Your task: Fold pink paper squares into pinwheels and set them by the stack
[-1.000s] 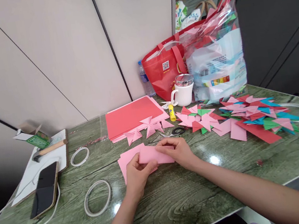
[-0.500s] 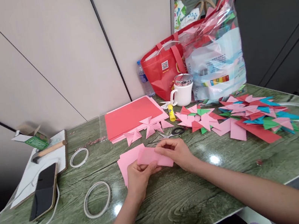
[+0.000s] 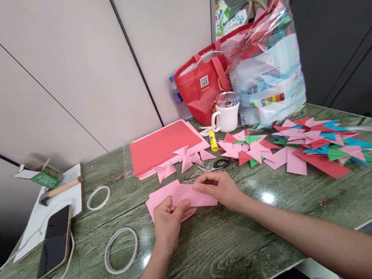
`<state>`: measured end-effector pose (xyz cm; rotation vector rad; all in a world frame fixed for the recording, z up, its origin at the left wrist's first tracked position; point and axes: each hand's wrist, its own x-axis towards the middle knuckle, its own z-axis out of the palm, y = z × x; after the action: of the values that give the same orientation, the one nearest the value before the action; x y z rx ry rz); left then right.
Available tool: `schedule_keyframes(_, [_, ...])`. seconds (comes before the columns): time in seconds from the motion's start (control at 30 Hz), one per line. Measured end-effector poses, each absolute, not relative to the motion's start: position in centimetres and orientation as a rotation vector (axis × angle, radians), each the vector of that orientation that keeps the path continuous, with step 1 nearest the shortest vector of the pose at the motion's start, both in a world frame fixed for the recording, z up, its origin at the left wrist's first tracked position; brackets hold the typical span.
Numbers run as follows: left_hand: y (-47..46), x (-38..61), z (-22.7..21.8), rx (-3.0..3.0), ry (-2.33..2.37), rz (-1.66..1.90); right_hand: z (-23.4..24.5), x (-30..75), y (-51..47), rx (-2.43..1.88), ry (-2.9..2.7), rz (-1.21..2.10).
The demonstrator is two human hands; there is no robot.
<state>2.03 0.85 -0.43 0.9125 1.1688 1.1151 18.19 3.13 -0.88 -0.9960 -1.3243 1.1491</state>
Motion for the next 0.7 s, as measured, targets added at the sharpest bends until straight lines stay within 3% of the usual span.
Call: schedule_keyframes(0.7, [1.5, 1.1, 0.0, 1.083, 1.091, 1.068, -1.1, 18.6, 3.5, -0.981, -1.342, 1.201])
